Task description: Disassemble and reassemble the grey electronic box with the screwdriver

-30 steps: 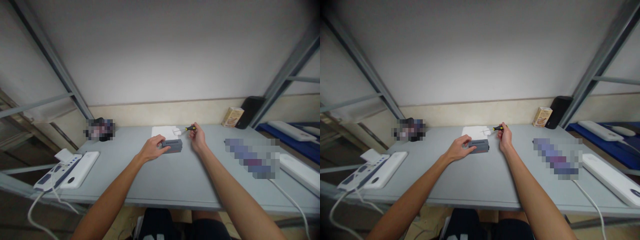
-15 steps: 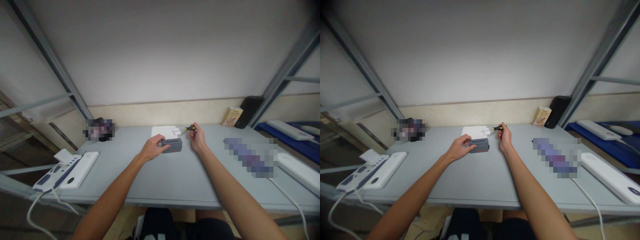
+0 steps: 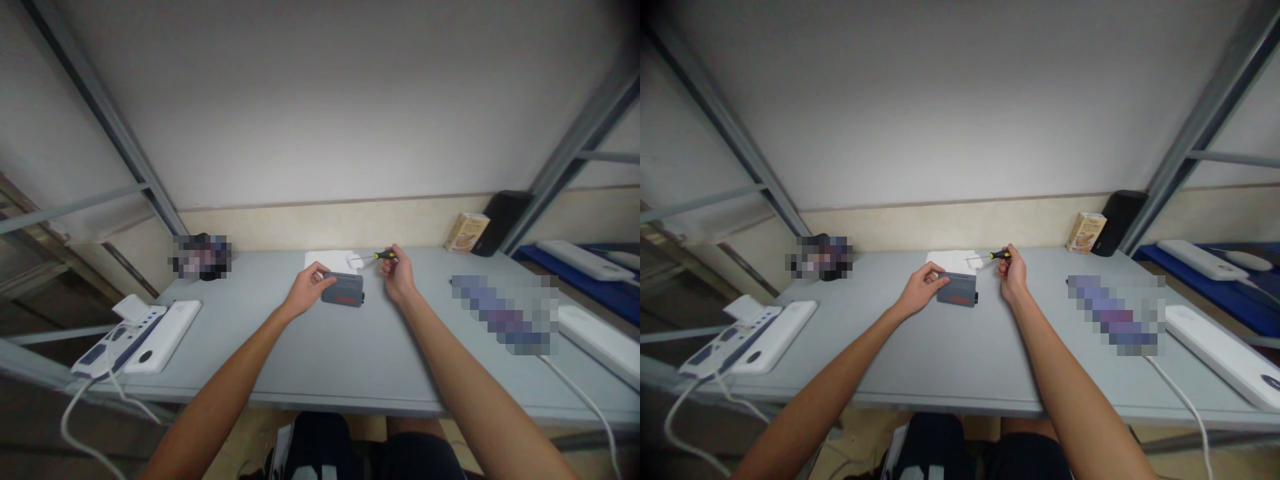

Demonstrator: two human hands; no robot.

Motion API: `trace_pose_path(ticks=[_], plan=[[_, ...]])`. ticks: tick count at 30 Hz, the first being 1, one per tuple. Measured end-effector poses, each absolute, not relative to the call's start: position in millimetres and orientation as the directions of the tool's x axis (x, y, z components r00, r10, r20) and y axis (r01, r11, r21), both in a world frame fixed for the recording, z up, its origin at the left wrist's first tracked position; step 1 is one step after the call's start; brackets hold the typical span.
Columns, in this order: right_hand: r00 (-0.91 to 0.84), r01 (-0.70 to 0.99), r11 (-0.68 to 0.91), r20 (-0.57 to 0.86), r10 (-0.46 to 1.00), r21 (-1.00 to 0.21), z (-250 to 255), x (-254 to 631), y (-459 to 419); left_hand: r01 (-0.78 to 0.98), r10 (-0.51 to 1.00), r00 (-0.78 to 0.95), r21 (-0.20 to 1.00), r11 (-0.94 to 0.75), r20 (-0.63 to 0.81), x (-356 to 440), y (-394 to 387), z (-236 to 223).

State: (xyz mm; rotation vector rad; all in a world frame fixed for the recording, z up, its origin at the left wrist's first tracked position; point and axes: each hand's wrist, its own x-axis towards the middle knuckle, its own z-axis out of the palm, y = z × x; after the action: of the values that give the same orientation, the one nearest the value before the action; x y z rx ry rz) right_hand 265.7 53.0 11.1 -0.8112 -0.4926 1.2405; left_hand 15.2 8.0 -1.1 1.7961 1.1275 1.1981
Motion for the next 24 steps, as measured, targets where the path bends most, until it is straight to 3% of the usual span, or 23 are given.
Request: trace_pose_path(ticks=[6,12,15,20,24], plan=[[0.284,-0.625,0.124,-0.076,0.956,-0.771,12.3,264.8,51.8,0.383,0.922,0.241,0.843,-0.378,0.304,12.0,11.2,-5.9],[0.320,-0.571,0.135,-0.068,0.945,-0.809,14.3,263.0,51.8,0.592,0.831,0.278,0.595,-0.543,0.482,8.3,16.2,-14.4],[0.393,-0.483,0.181,-0.027,0.919,-0.857,19.5,260.0,50.7,0.600,0.812,0.299,0.563,-0.568,0.501,6.5,16.8,-14.6],[0.412,-0.202,0.327,0.223,0.884,-0.923,33.1,243.2,35.9,0.612,0.815,0.305,0.554,-0.564,0.492,5.6,13.7,-8.6],[0.286,0.054,0.503,0.496,0.820,-0.863,38.2,219.1,9.2,0.639,0.817,0.319,0.528,-0.560,0.480,4.6,11.7,-4.5]])
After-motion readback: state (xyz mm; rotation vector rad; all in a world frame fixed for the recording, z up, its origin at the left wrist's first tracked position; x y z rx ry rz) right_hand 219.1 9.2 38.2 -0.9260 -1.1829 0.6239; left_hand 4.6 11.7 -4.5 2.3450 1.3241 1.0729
